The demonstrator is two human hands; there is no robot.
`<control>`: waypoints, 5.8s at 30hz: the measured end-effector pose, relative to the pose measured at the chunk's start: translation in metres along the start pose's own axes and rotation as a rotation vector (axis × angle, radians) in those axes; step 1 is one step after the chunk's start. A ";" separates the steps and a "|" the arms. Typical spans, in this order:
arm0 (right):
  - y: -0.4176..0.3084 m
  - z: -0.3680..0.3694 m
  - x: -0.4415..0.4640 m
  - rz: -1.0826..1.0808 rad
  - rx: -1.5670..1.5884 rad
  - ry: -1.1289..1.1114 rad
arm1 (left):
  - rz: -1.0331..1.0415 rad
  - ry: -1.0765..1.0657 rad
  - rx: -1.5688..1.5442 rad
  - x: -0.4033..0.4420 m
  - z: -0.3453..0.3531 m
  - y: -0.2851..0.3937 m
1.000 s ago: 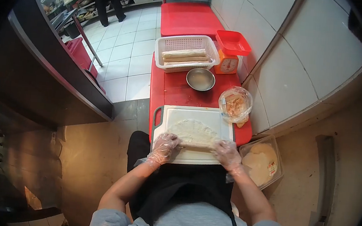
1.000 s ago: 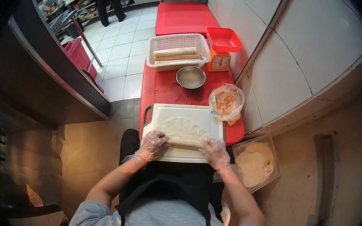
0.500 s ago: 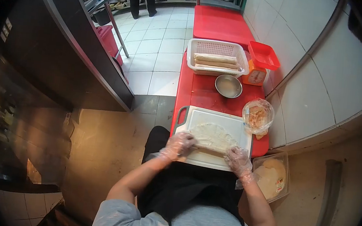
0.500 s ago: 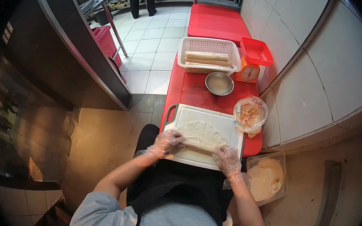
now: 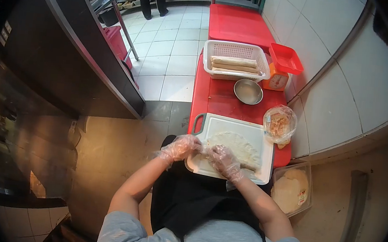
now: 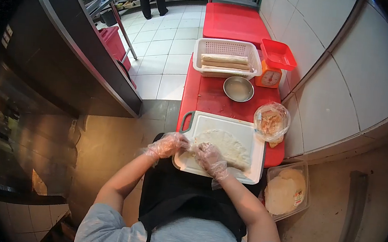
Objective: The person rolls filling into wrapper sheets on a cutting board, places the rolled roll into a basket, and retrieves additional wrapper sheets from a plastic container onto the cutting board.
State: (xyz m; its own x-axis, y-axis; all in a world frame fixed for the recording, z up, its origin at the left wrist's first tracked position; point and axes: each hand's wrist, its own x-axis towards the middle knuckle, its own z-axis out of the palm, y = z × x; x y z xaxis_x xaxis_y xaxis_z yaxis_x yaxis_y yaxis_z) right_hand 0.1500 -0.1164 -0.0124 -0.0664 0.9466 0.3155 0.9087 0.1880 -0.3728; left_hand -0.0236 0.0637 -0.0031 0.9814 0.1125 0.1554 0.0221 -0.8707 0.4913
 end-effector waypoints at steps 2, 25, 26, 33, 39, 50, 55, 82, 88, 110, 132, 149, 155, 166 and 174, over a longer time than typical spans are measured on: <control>0.001 -0.004 0.002 -0.026 0.013 -0.003 | -0.098 -0.089 -0.101 0.019 0.004 -0.016; 0.008 -0.019 0.004 0.084 0.331 -0.053 | -0.780 0.519 -0.332 0.010 0.039 0.048; 0.025 -0.020 0.007 0.007 0.188 0.059 | -0.759 0.541 -0.313 0.010 0.041 0.049; 0.123 -0.090 0.083 0.372 -0.401 0.033 | -0.717 0.605 -0.264 0.009 0.043 0.055; 0.151 -0.103 0.100 0.514 -0.209 -0.166 | -0.755 0.546 -0.268 0.012 0.032 0.060; 0.149 -0.101 0.101 0.431 0.360 0.185 | -0.751 0.580 -0.294 0.010 0.037 0.059; 0.092 -0.043 0.040 0.027 0.244 -0.152 | -0.783 0.572 -0.326 0.012 0.033 0.062; 0.028 -0.028 0.003 0.039 0.226 -0.161 | -0.259 -0.021 0.372 -0.012 0.045 0.089; 0.044 -0.018 0.004 0.029 -0.125 -0.159 | -0.175 -0.067 0.421 -0.001 0.019 0.090; 0.047 -0.026 -0.031 0.087 0.012 0.059 | -0.203 0.103 0.011 0.049 -0.015 0.006; 0.014 -0.024 -0.023 0.135 -0.095 0.120 | -0.028 0.119 -0.257 0.017 0.024 -0.001; 0.045 -0.088 -0.087 0.180 -0.183 0.138 | 0.082 0.217 0.154 0.042 0.033 0.064; 0.043 -0.050 -0.081 0.180 -0.121 0.133 | 0.042 0.103 0.109 0.041 0.044 0.063; 0.113 -0.093 0.019 -0.018 -0.275 0.228 | 0.048 -0.261 0.023 0.047 -0.006 0.015; 0.142 -0.093 0.115 0.489 -0.278 -0.166 | -0.118 -0.030 -0.078 0.065 0.007 -0.008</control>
State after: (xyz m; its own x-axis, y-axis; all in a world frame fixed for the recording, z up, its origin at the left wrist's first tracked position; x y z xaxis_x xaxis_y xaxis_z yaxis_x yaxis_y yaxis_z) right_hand 0.3101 -0.0052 0.0522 0.3442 0.9388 0.0154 0.9227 -0.3352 -0.1904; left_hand 0.0414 0.0746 -0.0026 0.9782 0.1965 0.0670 0.1241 -0.8122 0.5701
